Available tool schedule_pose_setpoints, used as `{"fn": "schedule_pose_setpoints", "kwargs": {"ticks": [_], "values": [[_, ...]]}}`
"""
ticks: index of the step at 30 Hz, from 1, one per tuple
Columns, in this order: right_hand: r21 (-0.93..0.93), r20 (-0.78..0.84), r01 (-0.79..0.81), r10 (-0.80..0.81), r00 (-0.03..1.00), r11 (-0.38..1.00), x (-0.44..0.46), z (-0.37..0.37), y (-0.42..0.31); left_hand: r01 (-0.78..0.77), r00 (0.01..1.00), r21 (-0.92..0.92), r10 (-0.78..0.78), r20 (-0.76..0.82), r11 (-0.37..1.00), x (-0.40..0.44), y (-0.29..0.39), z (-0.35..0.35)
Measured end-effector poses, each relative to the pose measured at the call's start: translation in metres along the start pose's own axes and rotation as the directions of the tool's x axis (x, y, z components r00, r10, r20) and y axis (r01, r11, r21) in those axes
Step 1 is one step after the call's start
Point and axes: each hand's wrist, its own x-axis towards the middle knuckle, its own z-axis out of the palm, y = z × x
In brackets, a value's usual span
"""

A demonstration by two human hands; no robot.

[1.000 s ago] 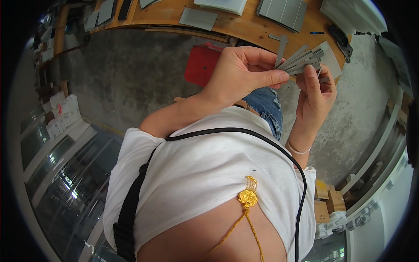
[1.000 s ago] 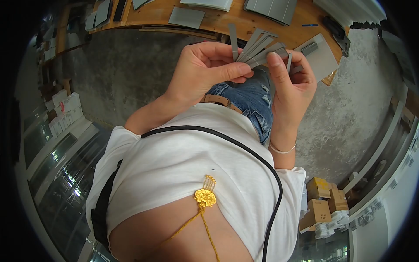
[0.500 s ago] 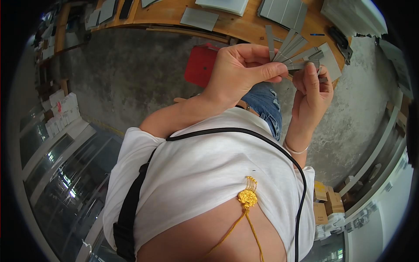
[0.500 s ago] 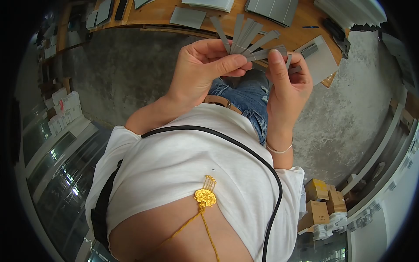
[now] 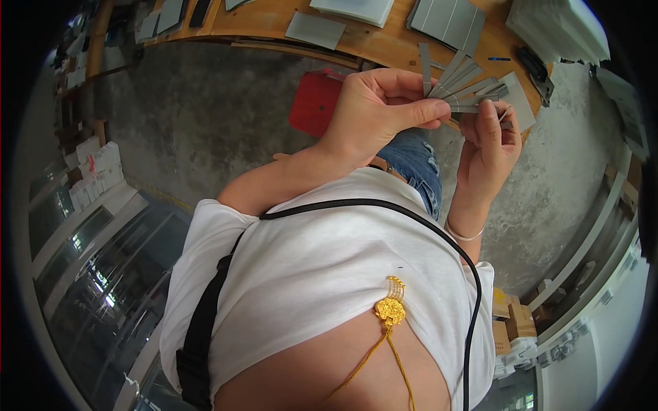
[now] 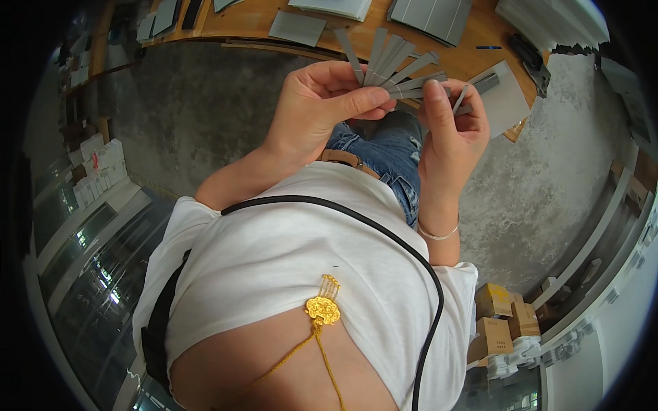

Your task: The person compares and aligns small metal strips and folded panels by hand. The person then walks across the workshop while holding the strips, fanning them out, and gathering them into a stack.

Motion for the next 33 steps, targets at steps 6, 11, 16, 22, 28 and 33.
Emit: {"fn": "schedule_pose_setpoints", "kwargs": {"ticks": [6, 11, 16, 22, 28, 33], "values": [[0.093, 0.023, 0.011, -0.013, 1.000, 0.996, 0.003, 0.003, 0.003, -0.023, 1.000, -0.072, 0.022, -0.022, 0.997, 0.002, -0.001, -0.001], [0.142, 0.092, -0.062, 0.050, 0.995, 0.988, 0.006, 0.006, -0.002, -0.008, 0.999, -0.077, 0.006, -0.032, 0.997, 0.004, 0.002, -0.006], [-0.494, 0.179, 0.125, -0.039, 0.983, 0.860, 0.022, -0.035, 0.022, 0.010, 0.999, -0.126, -0.016, -0.047, 0.992, 0.008, 0.008, -0.016], [-0.823, 0.563, 0.551, 0.066, 0.824, 0.139, 0.056, -0.095, 0.113, 0.067, 0.997, -0.180, -0.073, -0.025, 0.981, 0.010, 0.013, -0.016], [-0.734, 0.678, 0.677, -0.036, 0.734, -0.052, 0.074, -0.119, 0.144, 0.048, 0.997, -0.200, -0.058, -0.048, 0.979, 0.010, 0.017, -0.010], [-0.835, 0.353, 0.344, -0.061, 0.934, 0.430, 0.068, -0.102, 0.111, 0.027, 0.996, -0.208, -0.044, -0.079, 0.978, 0.013, 0.011, 0.002]]}}
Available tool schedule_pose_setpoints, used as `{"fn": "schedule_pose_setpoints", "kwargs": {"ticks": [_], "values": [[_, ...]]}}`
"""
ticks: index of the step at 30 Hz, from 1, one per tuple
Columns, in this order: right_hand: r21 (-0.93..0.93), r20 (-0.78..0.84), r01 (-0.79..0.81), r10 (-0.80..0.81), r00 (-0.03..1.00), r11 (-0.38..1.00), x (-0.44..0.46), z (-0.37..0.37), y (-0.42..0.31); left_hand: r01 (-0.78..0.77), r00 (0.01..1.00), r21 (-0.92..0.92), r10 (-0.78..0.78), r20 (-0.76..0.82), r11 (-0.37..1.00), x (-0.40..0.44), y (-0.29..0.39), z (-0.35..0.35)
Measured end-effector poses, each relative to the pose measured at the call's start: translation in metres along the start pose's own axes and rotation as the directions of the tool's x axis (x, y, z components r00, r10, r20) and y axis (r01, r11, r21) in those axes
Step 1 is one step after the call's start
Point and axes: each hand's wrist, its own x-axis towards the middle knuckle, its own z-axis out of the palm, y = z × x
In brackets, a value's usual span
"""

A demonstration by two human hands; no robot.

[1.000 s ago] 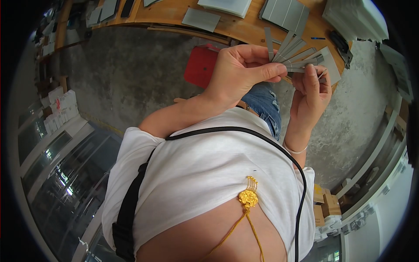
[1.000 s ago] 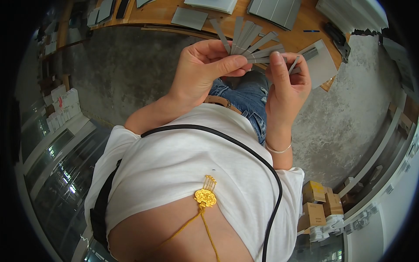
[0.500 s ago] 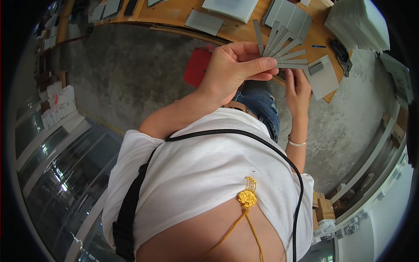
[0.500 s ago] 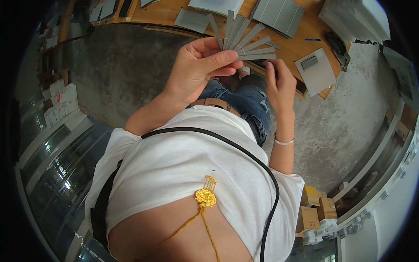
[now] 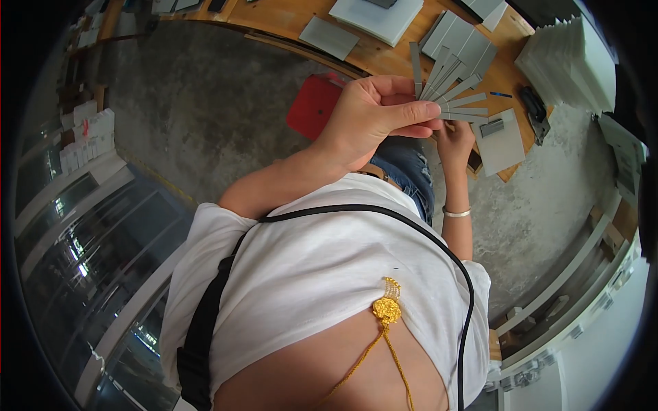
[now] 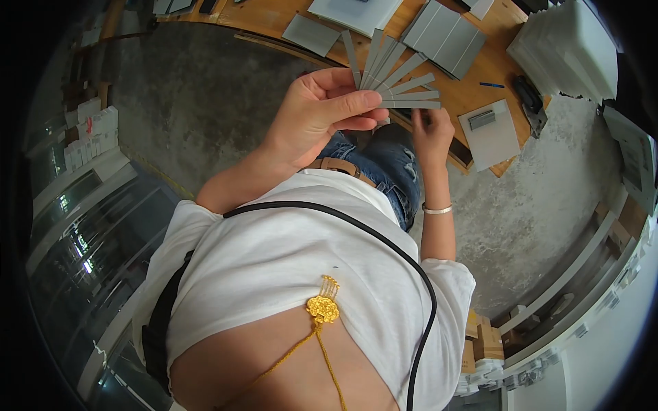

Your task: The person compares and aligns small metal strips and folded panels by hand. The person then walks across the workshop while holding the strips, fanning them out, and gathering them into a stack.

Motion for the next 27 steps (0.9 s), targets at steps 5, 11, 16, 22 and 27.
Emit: {"fn": "schedule_pose_setpoints", "kwargs": {"ticks": [5, 11, 16, 22, 27], "values": [[0.868, 0.021, -0.091, 0.147, 0.989, 0.488, 0.021, -0.073, -0.102, -0.052, 0.998, 0.033, 0.054, -0.042, 0.998, -0.002, -0.011, 0.023], [0.803, 0.121, -0.091, -0.012, 0.993, 0.588, 0.038, -0.095, -0.117, -0.148, 0.983, 0.149, 0.162, -0.088, 0.978, 0.002, -0.029, 0.033], [0.826, 0.134, -0.092, -0.035, 0.990, 0.557, 0.035, -0.121, -0.108, -0.141, 0.975, 0.247, 0.177, -0.133, 0.959, -0.011, -0.049, 0.057], [0.952, -0.027, 0.019, 0.024, 0.999, 0.305, 0.028, -0.128, -0.083, -0.159, 0.959, 0.246, 0.209, -0.191, 0.956, -0.021, -0.080, 0.055], [0.954, -0.057, 0.035, 0.067, 0.996, 0.297, -0.007, -0.193, -0.043, -0.191, 0.951, 0.165, 0.224, -0.212, 0.968, -0.042, -0.146, 0.078]]}}
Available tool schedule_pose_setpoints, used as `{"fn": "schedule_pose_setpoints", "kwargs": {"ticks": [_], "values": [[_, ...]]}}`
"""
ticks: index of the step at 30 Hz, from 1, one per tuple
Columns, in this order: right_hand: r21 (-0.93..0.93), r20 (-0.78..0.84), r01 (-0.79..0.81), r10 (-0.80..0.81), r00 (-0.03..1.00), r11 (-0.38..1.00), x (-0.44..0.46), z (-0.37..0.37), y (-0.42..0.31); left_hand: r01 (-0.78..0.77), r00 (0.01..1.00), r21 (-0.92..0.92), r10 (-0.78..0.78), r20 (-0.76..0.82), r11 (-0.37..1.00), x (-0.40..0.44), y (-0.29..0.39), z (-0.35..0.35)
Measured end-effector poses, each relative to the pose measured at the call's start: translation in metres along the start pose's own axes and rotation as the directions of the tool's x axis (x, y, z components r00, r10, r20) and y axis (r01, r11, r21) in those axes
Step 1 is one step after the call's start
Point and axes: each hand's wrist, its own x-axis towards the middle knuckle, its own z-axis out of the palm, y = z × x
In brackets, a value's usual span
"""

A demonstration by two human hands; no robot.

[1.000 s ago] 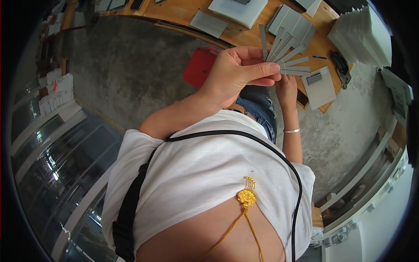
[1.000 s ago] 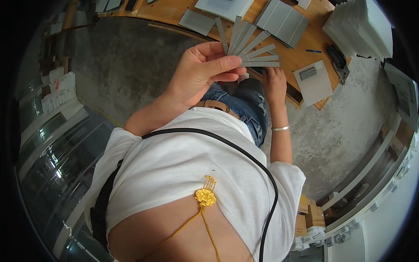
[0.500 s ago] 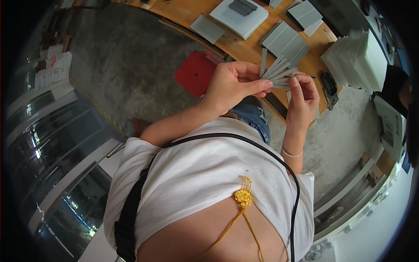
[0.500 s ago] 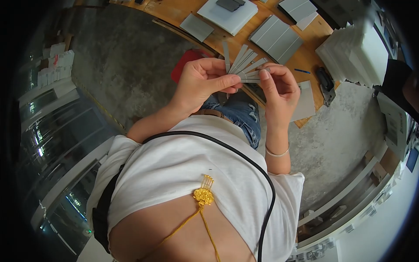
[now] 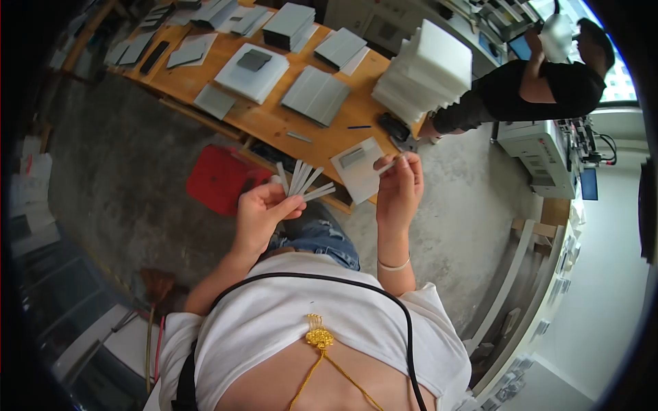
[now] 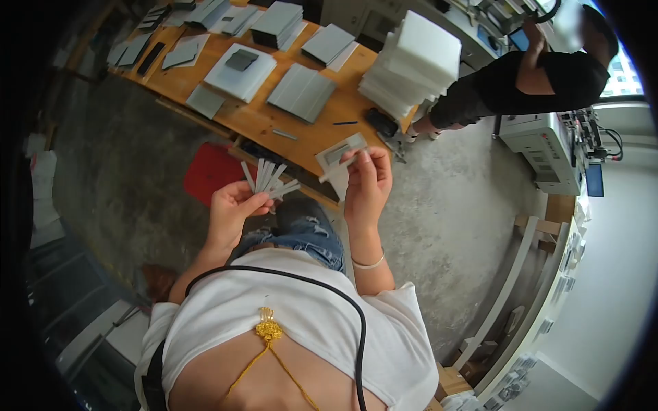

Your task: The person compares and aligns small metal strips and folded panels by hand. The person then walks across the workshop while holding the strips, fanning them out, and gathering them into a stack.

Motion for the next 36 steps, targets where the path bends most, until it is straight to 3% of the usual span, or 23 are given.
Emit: {"fn": "schedule_pose_setpoints", "kwargs": {"ticks": [5, 9, 17, 23, 29, 34, 36], "values": [[-0.091, -0.098, -0.165, 0.156, 0.983, 0.982, -0.058, -0.054, -0.056, 0.096, 0.995, -0.123, -0.096, 0.008, 0.988, -0.054, -0.052, 0.047], [-0.074, -0.149, -0.253, 0.240, 0.959, 0.965, -0.087, -0.088, -0.089, 0.161, 0.986, -0.097, -0.157, 0.054, 0.982, -0.072, -0.062, 0.081], [0.014, -0.202, -0.260, 0.257, 0.945, 0.966, -0.079, -0.173, -0.135, 0.176, 0.977, -0.074, -0.165, 0.137, 0.982, -0.042, -0.080, 0.190], [0.039, -0.170, -0.225, 0.229, 0.959, 0.973, 0.007, -0.265, -0.195, 0.153, 0.976, -0.066, -0.140, 0.167, 0.986, 0.026, -0.109, 0.308], [0.071, -0.121, -0.122, 0.130, 0.984, 0.990, 0.161, -0.335, -0.290, 0.133, 0.985, -0.141, -0.114, 0.133, 0.981, 0.099, -0.114, 0.444], [0.151, -0.099, -0.045, 0.060, 0.993, 0.987, 0.269, -0.328, -0.355, 0.103, 0.994, -0.129, -0.098, 0.049, 0.986, 0.113, -0.111, 0.499], [0.239, 0.007, -0.037, 0.037, 0.999, 0.970, 0.290, -0.330, -0.364, 0.119, 0.993, -0.136, -0.118, 0.018, 0.983, 0.114, -0.114, 0.512]]}}
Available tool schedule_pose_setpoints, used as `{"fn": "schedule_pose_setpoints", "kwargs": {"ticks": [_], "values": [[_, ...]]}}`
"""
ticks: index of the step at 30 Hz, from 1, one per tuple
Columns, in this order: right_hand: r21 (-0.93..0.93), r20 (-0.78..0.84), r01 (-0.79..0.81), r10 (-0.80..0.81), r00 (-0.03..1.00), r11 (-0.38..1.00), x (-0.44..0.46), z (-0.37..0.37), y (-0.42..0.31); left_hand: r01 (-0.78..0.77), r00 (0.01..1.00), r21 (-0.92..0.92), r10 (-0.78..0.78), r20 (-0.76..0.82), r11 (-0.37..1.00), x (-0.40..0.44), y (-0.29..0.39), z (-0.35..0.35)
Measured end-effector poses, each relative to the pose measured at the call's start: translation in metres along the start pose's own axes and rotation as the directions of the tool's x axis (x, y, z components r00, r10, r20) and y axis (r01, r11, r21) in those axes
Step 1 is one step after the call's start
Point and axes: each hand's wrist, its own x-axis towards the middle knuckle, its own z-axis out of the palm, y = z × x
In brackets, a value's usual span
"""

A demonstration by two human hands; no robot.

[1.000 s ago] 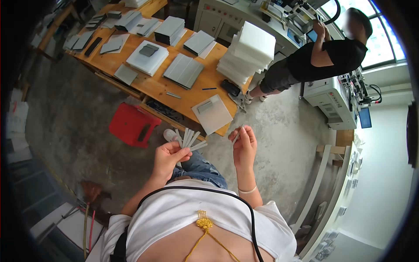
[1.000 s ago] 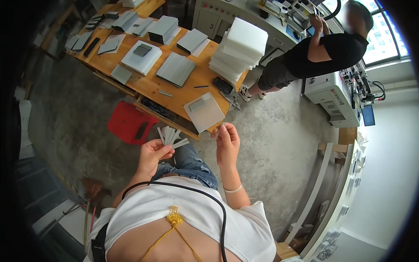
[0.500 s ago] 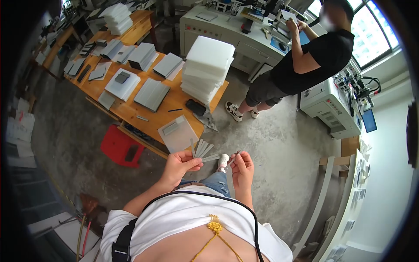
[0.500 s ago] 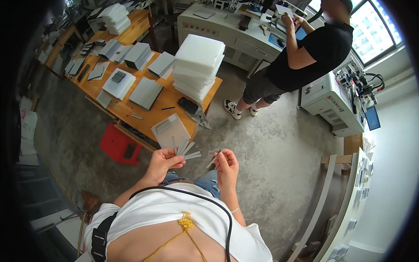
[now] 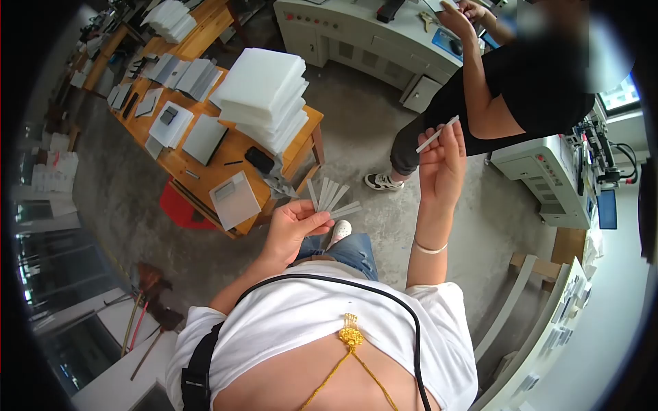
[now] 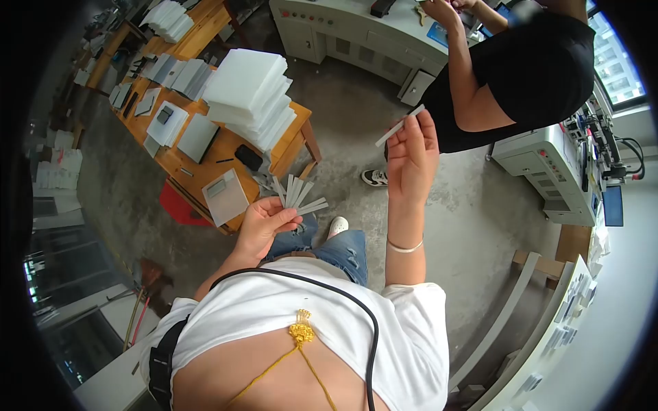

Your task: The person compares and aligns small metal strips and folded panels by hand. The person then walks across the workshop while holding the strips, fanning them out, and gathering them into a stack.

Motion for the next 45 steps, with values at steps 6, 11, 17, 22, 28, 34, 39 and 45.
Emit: {"fn": "schedule_pose_setpoints", "kwargs": {"ticks": [6, 11, 17, 22, 28, 34, 39, 45], "values": [[0.042, 0.111, 0.042, -0.047, 0.993, 0.998, -0.003, 0.007, 0.000, -0.028, 0.998, 0.024, 0.029, -0.055, 0.999, 0.008, -0.005, 0.014], [0.031, 0.108, -0.007, 0.003, 0.994, 0.999, -0.013, 0.001, 0.002, -0.022, 0.996, 0.027, 0.025, -0.090, 0.999, 0.016, 0.002, 0.016], [0.035, 0.085, -0.050, 0.047, 0.995, 0.998, -0.015, -0.004, 0.014, -0.021, 0.996, 0.036, 0.024, -0.086, 0.999, 0.026, 0.019, 0.008], [0.016, 0.038, -0.067, 0.066, 0.997, 0.998, -0.015, -0.009, 0.030, -0.030, 0.998, 0.014, 0.030, -0.049, 0.999, 0.040, 0.024, -0.011], [0.112, -0.044, -0.068, 0.074, 0.996, 0.991, 0.004, -0.007, 0.033, -0.039, 0.997, 0.013, 0.040, -0.062, 0.999, 0.051, 0.029, -0.005], [0.233, 0.167, -0.168, 0.131, 0.977, 0.958, 0.037, 0.003, 0.003, -0.072, 0.992, -0.013, 0.071, -0.106, 0.997, 0.055, 0.024, 0.016], [0.257, 0.203, -0.164, 0.113, 0.973, 0.952, 0.049, 0.000, -0.009, -0.102, 0.984, -0.038, 0.095, -0.149, 0.994, 0.063, 0.016, 0.025], [0.030, 0.381, 0.118, -0.120, 0.917, 0.993, 0.074, 0.004, -0.023, -0.128, 0.980, -0.036, 0.121, -0.159, 0.991, 0.073, 0.019, 0.043]]}}
